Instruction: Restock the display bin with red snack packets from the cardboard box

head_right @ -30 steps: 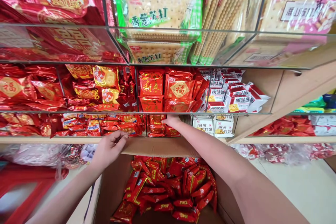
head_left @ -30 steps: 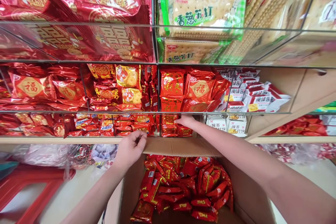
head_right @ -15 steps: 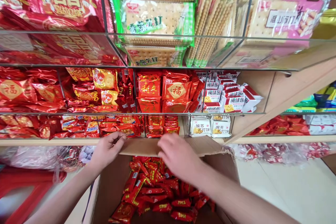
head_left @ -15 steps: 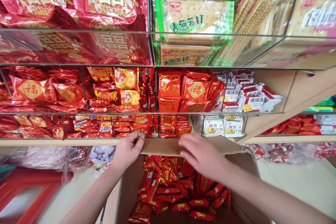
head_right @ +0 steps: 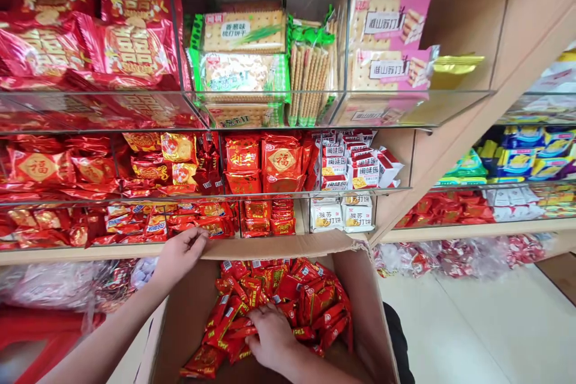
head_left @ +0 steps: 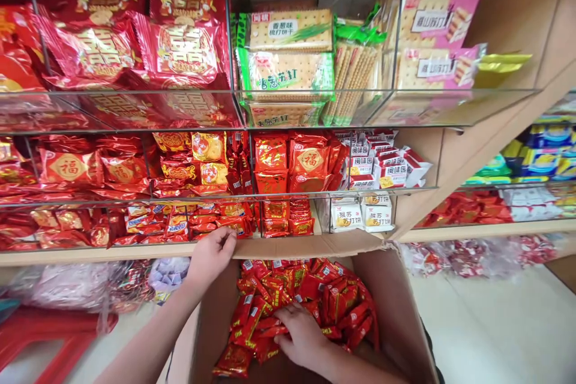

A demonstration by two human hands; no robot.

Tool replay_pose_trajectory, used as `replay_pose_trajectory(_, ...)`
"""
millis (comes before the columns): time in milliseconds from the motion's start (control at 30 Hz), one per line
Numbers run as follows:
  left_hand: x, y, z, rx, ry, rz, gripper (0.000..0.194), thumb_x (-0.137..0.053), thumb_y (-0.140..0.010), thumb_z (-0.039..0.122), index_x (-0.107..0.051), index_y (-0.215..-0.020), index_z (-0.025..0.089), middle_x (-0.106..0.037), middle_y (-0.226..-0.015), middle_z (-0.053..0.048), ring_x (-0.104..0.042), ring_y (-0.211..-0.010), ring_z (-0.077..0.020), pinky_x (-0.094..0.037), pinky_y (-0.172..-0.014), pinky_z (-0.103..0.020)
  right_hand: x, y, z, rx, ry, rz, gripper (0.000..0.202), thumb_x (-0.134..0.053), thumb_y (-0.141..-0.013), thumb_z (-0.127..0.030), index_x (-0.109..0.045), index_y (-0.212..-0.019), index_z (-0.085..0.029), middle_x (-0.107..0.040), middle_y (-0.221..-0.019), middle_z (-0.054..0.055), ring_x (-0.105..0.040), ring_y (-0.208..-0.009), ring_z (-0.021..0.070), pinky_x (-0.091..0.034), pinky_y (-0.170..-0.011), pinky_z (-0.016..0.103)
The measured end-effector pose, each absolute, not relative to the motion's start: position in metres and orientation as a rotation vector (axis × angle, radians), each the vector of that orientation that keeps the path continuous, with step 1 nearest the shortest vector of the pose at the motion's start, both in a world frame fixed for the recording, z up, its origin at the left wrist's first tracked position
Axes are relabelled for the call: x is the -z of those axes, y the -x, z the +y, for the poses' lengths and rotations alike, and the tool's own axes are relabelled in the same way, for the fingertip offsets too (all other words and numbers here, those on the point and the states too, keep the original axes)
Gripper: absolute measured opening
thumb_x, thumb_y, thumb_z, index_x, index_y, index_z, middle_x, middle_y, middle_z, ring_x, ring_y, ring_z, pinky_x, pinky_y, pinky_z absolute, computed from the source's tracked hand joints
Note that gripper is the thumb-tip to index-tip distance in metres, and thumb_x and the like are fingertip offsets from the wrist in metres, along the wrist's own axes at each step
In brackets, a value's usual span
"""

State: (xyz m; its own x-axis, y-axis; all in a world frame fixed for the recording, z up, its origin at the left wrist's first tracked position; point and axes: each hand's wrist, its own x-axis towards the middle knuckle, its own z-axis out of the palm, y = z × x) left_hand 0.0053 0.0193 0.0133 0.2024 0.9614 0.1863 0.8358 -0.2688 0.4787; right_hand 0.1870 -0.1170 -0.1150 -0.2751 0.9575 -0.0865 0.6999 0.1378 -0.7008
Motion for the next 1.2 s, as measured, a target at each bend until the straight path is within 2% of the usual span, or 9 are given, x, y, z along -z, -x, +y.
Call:
replay_pose_trajectory(200, -0.008, -0.01, -0.002, -0.997, -2.662, 1.307, 0.028, -0.039, -0.078, 0.015, -0.055, -0.1, 0.02, -0.063, -0.094, -0.005, -0.055, -0.092, -0.0191, -0.041, -0.083, -0.034, 0.106, -0.203, -0.12, -1.312, 1.496, -1.187, 0.028, -0.054, -0.064, -0.016, -0.057, -0.091, -0.016, -0.063, -0.089, 0.005, -0.058, -0.08, 0.0187, -0.043, -0.075, 0.028)
replay_pose_trajectory(333, 0.015, -0.032, -0.054, -0.802, -2.821, 0.716, 0.043, -0.042, -0.075, 0.007, -0.047, -0.115, 0.022, -0.054, -0.113, -0.007, -0.044, -0.11, -0.0202, -0.036, -0.094, -0.039, 0.105, -0.211, -0.121, -1.58, 1.211, -0.639, 0.032, -0.062, -0.063, -0.024, -0.054, -0.093, -0.016, -0.065, -0.089, 0.005, -0.061, -0.08, 0.0194, -0.045, -0.075, 0.031)
replay_pose_trajectory(500, 0.05, -0.061, -0.094, -0.821, -2.193, 1.118, 0.045, -0.042, -0.081, 0.02, -0.035, -0.124, 0.023, -0.044, -0.125, -0.01, -0.04, -0.116, -0.0209, -0.035, -0.096, -0.04, 0.085, -0.219, -0.12, -1.532, 1.079, -0.235, 0.041, -0.072, -0.056, -0.029, -0.054, -0.091, -0.018, -0.067, -0.081, 0.002, -0.062, -0.078, 0.0194, -0.045, -0.076, 0.032)
replay_pose_trajectory(567, 0.055, -0.07, -0.096, -0.782, -1.827, 1.191, 0.047, -0.045, -0.08, 0.031, -0.034, -0.124, 0.02, -0.049, -0.12, -0.01, -0.048, -0.108, -0.0215, -0.042, -0.089, -0.038, 0.071, -0.22, -0.121, -1.545, 1.017, -0.174, 0.041, -0.073, -0.056, -0.03, -0.054, -0.091, -0.018, -0.067, -0.08, 0.002, -0.062, -0.077, 0.0203, -0.046, -0.073, 0.033)
replay_pose_trajectory(633, 0.051, -0.077, -0.096, -0.642, -1.518, 1.106, 0.047, -0.047, -0.079, 0.041, -0.04, -0.119, 0.018, -0.058, -0.105, -0.009, -0.058, -0.088, -0.0198, -0.05, -0.07, -0.032, 0.058, -0.219, -0.124, -1.556, 0.943, -0.229, 0.036, -0.072, -0.058, -0.031, -0.056, -0.088, -0.017, -0.067, -0.079, 0.003, -0.062, -0.074, 0.0205, -0.046, -0.069, 0.033)
replay_pose_trajectory(700, 0.044, -0.082, -0.097, -0.529, -1.317, 1.001, 0.046, -0.048, -0.077, 0.046, -0.046, -0.111, 0.016, -0.062, -0.093, -0.006, -0.059, -0.07, -0.0166, -0.048, -0.052, -0.025, 0.048, -0.217, -0.127, -1.508, 0.944, -0.314, 0.031, -0.071, -0.061, -0.032, -0.056, -0.084, -0.017, -0.067, -0.075, 0.002, -0.062, -0.069, 0.0193, -0.047, -0.065, 0.031)
replay_pose_trajectory(767, 0.035, -0.085, -0.1, -0.519, -1.213, 0.963, 0.043, -0.053, -0.074, 0.045, -0.049, -0.105, 0.016, -0.063, -0.09, -0.005, -0.057, -0.065, -0.0137, -0.044, -0.047, -0.021, 0.043, -0.217, -0.129, -1.461, 0.975, -0.348, 0.026, -0.067, -0.065, -0.035, -0.056, -0.081, -0.018, -0.066, -0.069, 0.0, -0.061, -0.064, 0.0177, -0.046, -0.06, 0.028)
replay_pose_trajectory(933, 0.032, -0.086, -0.104, -0.564, -1.142, 0.986, 0.041, -0.063, -0.066, 0.04, -0.053, -0.098, 0.017, -0.064, -0.09, -0.004, -0.057, -0.067, -0.0123, -0.044, -0.051, -0.019, 0.051, -0.22, -0.129, -1.494, 0.958, -0.301, 0.021, -0.059, -0.072, -0.039, -0.057, -0.071, -0.018, -0.065, -0.064, 0.0, -0.06, -0.06, 0.0156, -0.044, -0.056, 0.025)
replay_pose_trajectory(1200, 0.073, -0.071, -0.1, -0.574, -1.234, 0.928, 0.041, -0.063, -0.066, 0.04, -0.053, -0.099, 0.017, -0.062, -0.1, -0.008, -0.055, -0.096, -0.0216, -0.041, -0.087, -0.034, 0.063, -0.229, -0.123, -1.273, 0.953, -0.089, 0.021, -0.067, -0.065, -0.035, -0.057, -0.072, -0.019, -0.066, -0.07, -0.001, -0.06, -0.064, 0.0144, -0.046, -0.059, 0.025)
